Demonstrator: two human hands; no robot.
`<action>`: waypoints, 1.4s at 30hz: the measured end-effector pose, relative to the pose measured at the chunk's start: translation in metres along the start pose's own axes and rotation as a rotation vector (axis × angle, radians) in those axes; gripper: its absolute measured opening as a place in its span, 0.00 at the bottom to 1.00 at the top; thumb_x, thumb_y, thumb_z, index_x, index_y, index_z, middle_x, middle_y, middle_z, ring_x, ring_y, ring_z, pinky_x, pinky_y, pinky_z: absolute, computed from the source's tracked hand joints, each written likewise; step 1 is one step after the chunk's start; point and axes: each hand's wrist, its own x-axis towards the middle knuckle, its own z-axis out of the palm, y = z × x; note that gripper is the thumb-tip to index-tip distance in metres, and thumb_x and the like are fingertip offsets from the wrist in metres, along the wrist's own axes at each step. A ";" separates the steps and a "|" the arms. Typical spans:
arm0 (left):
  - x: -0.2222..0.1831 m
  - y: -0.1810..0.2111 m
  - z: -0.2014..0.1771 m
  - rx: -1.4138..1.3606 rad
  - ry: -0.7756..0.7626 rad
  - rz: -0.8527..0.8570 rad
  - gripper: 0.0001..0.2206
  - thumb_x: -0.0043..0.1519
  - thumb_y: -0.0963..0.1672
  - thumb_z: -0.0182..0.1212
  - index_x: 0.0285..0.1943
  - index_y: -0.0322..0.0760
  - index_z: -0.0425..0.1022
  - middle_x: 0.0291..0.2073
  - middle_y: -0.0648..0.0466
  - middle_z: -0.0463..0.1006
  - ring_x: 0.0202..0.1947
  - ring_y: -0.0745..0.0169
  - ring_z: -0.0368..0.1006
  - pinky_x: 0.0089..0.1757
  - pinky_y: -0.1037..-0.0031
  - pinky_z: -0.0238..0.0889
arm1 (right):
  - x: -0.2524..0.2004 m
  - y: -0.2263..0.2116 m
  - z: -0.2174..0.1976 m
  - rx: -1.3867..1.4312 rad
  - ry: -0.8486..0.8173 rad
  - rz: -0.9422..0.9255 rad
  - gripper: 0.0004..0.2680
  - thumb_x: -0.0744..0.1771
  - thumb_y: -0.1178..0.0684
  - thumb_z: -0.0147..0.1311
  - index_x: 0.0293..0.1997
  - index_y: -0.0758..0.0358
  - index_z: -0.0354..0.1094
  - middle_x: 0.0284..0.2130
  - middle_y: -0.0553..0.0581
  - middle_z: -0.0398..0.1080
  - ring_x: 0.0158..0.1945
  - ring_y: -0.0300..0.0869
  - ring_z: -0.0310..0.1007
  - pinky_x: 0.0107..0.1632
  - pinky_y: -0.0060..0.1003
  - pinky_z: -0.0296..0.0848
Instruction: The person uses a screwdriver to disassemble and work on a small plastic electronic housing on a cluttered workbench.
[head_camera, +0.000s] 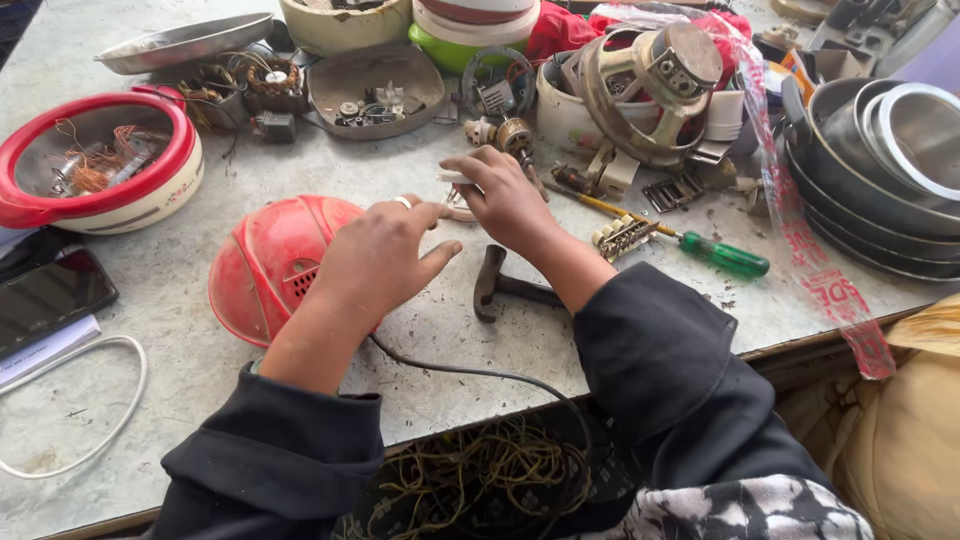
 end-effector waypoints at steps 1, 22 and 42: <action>-0.001 0.002 0.000 0.061 -0.020 0.006 0.18 0.59 0.52 0.65 0.54 0.42 0.78 0.43 0.48 0.80 0.46 0.47 0.77 0.45 0.58 0.70 | 0.002 0.000 0.000 -0.002 0.002 -0.008 0.12 0.68 0.53 0.54 0.59 0.51 0.72 0.49 0.58 0.69 0.57 0.55 0.66 0.60 0.46 0.65; -0.003 0.001 -0.004 0.068 -0.131 -0.058 0.20 0.59 0.55 0.63 0.53 0.44 0.78 0.36 0.49 0.82 0.42 0.48 0.79 0.43 0.56 0.70 | 0.001 0.021 0.013 -0.136 -0.229 0.106 0.20 0.66 0.38 0.60 0.62 0.55 0.70 0.54 0.64 0.68 0.63 0.57 0.62 0.65 0.48 0.60; -0.007 -0.012 -0.007 -0.340 0.335 -0.030 0.11 0.61 0.45 0.68 0.50 0.39 0.82 0.40 0.53 0.84 0.44 0.50 0.78 0.47 0.60 0.68 | 0.007 0.018 0.005 -0.029 -0.187 0.124 0.21 0.62 0.44 0.66 0.60 0.57 0.71 0.53 0.61 0.71 0.62 0.55 0.65 0.63 0.48 0.62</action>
